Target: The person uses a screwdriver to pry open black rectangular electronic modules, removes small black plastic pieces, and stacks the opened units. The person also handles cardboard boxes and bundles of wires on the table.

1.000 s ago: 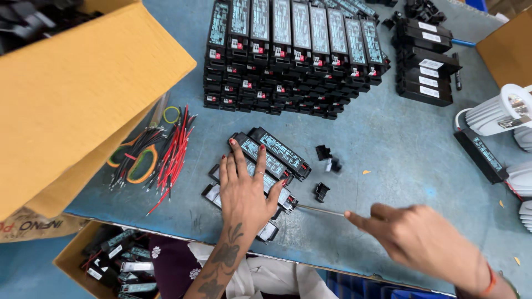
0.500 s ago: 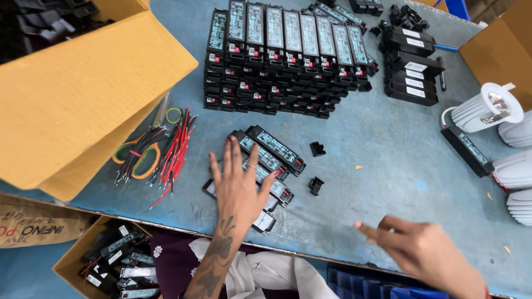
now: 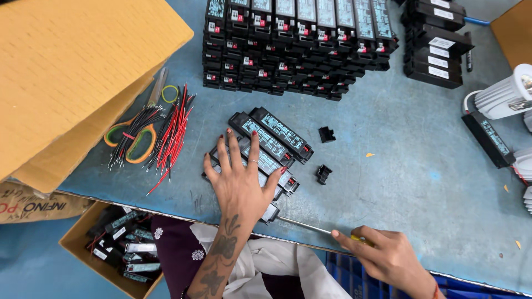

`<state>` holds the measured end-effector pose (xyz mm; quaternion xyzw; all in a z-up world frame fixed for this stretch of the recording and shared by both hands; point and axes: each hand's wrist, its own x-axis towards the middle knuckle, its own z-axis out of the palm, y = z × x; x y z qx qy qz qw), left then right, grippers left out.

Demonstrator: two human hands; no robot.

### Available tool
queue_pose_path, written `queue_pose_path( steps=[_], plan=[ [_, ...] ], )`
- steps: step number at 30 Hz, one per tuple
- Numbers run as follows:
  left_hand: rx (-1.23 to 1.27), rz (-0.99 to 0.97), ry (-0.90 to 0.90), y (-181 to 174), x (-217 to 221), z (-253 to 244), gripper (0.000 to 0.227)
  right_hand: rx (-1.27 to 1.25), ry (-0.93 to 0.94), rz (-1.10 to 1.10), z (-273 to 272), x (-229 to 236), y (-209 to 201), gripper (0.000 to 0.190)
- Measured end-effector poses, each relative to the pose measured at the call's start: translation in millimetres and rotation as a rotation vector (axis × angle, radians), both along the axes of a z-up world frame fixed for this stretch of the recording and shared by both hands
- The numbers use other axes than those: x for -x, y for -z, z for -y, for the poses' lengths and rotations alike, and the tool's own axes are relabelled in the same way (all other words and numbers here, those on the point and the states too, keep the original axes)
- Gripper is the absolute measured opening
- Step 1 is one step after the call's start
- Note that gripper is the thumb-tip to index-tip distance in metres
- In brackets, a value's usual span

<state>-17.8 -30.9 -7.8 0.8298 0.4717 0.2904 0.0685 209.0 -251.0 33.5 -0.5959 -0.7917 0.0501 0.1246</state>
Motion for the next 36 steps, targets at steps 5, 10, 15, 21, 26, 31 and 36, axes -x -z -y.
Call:
queue_pose_path(
  steps=[5, 10, 15, 21, 26, 31, 36],
  plan=[
    [0.014, 0.037, -0.014, -0.2, -2.7, 1.9, 0.084, -0.175, -0.021, 0.082, 14.7, 11.9, 41.0, 0.055],
    [0.042, 0.007, -0.018, -1.2, -3.7, 2.5, 0.085, 0.069, 0.113, 0.005, 21.4, 20.1, 32.8, 0.054],
    [0.033, 0.006, -0.011, 2.0, -4.4, 4.0, 0.086, 0.348, 0.132, 0.062, -4.0, 13.4, -32.2, 0.060],
    [0.022, 0.066, -0.006, 6.2, -3.2, 2.3, 0.080, 0.448, -0.001, 0.293, -46.7, 32.3, -87.9, 0.070],
    [-0.041, 0.199, 0.265, 0.0, 23.0, 24.3, 0.065, 0.480, 0.046, 0.296, -64.8, 40.0, -101.7, 0.061],
    [0.061, 0.141, 0.477, -0.1, 37.8, 35.3, 0.079, 0.416, -0.034, 0.233, -74.8, 39.2, -112.1, 0.058],
    [0.025, -0.003, 0.451, 1.3, 32.5, 32.9, 0.072, 0.440, -0.161, 0.416, -85.4, 56.0, -123.8, 0.062]
  ],
)
